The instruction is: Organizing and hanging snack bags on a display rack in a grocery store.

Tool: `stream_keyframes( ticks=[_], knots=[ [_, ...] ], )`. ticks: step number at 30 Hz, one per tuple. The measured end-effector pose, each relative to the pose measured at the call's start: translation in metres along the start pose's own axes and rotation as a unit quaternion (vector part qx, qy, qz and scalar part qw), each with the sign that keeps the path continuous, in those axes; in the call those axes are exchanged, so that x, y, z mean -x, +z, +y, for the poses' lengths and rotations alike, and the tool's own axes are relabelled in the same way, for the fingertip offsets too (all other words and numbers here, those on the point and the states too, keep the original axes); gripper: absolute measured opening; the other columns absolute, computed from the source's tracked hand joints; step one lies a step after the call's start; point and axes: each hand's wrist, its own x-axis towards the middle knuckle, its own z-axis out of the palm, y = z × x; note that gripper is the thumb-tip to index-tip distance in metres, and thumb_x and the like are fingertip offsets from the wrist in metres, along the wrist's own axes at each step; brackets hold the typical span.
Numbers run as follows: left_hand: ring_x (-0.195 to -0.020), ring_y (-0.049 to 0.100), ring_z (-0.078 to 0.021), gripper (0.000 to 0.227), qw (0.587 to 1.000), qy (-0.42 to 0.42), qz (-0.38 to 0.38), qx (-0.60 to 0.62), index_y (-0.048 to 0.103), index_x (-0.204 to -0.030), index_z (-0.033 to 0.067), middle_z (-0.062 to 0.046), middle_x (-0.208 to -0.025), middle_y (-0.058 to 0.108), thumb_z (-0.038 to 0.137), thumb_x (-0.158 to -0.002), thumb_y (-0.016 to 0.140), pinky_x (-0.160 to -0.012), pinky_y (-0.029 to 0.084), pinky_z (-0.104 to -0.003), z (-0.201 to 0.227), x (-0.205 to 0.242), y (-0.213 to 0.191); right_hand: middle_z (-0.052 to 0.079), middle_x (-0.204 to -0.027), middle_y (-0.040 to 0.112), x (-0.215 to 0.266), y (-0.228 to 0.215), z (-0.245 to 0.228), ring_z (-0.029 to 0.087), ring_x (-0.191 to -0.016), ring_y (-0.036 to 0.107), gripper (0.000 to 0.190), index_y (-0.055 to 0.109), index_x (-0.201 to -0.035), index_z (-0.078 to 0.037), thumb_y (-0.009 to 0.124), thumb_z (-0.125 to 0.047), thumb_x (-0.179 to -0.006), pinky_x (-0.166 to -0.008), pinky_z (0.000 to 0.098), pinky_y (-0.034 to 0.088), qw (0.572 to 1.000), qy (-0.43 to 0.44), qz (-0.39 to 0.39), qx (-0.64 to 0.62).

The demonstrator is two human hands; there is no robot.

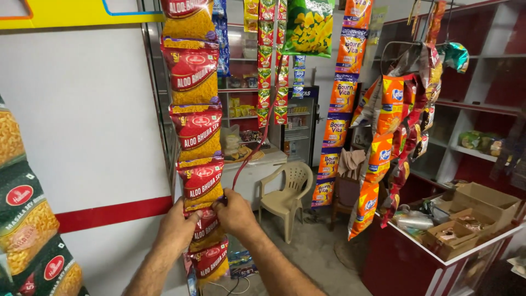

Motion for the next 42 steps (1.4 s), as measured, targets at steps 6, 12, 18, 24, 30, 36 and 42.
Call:
stream_keyframes(
  ticks=[6,12,18,24,30,36,42],
  knots=[
    [-0.114,0.072,-0.0276,0.054,1.0,0.014,-0.001,-0.021,0.053,-0.143,0.015,-0.013,-0.125,0.072,0.029,-0.093,0.07,-0.099,0.057,-0.044,-0.007,0.002,0.0,0.017,-0.115,0.074,0.003,-0.001,-0.002,0.031,-0.11,0.072,0.031,0.064,-0.122,-0.005,0.065,-0.018,-0.094,-0.095,0.0421,0.056,0.999,0.015,-0.021,0.018],
    [-0.112,0.073,-0.0264,0.055,0.999,0.004,-0.032,-0.017,0.052,-0.14,0.0115,-0.013,-0.125,0.072,0.032,-0.093,0.07,-0.098,0.059,-0.044,-0.011,0.003,0.002,0.018,-0.116,0.074,0.007,0.0,0.005,0.029,-0.108,0.073,0.038,0.06,-0.129,-0.005,0.065,-0.018,-0.094,-0.094,0.0409,0.058,0.999,0.034,-0.026,0.005],
    [-0.113,0.071,-0.0245,0.063,0.999,-0.001,-0.052,-0.009,0.05,-0.14,0.012,-0.011,-0.125,0.072,0.035,-0.088,0.077,-0.098,0.058,-0.043,-0.022,0.004,0.01,0.018,-0.119,0.071,0.006,0.003,0.017,0.029,-0.111,0.071,0.048,0.055,-0.133,-0.005,0.07,-0.025,-0.093,-0.096,0.0402,0.057,0.997,0.059,-0.039,0.032],
    [-0.107,0.075,-0.0212,0.068,0.997,0.009,-0.073,-0.014,0.055,-0.136,0.0133,-0.009,-0.119,0.076,0.033,-0.08,0.088,-0.095,0.061,-0.039,-0.015,0.013,0.005,0.018,-0.116,0.072,0.01,-0.002,0.011,0.03,-0.109,0.071,0.059,0.054,-0.132,-0.004,0.08,-0.023,-0.082,-0.095,0.0405,0.056,0.998,0.017,-0.037,0.044],
    [-0.108,0.074,-0.0204,0.06,0.997,0.0,-0.076,0.007,0.061,-0.131,0.0127,-0.008,-0.121,0.077,0.027,-0.079,0.086,-0.094,0.06,-0.04,-0.038,0.001,0.009,0.016,-0.114,0.075,0.01,0.001,0.013,0.025,-0.107,0.074,0.055,0.058,-0.13,-0.004,0.08,-0.021,-0.082,-0.094,0.0377,0.059,0.997,0.03,-0.068,0.035],
    [-0.109,0.073,-0.0256,0.059,0.998,-0.031,-0.056,-0.011,0.056,-0.136,0.0116,-0.011,-0.124,0.073,0.029,-0.085,0.079,-0.092,0.062,-0.046,-0.039,0.012,0.008,0.015,-0.115,0.075,0.018,0.003,0.006,0.025,-0.108,0.073,0.054,0.058,-0.131,-0.005,0.078,-0.025,-0.086,-0.096,0.0376,0.057,0.995,0.055,-0.072,0.029],
    [-0.113,0.072,-0.0283,0.061,0.998,-0.008,-0.025,-0.059,0.05,-0.136,0.0097,-0.013,-0.125,0.07,0.032,-0.087,0.078,-0.099,0.058,-0.043,-0.08,0.006,0.025,0.015,-0.119,0.074,0.008,0.028,0.067,0.026,-0.114,0.072,0.054,0.059,-0.133,-0.005,0.076,-0.028,-0.087,-0.099,0.0377,0.056,0.994,0.027,-0.101,0.019]
  ],
)
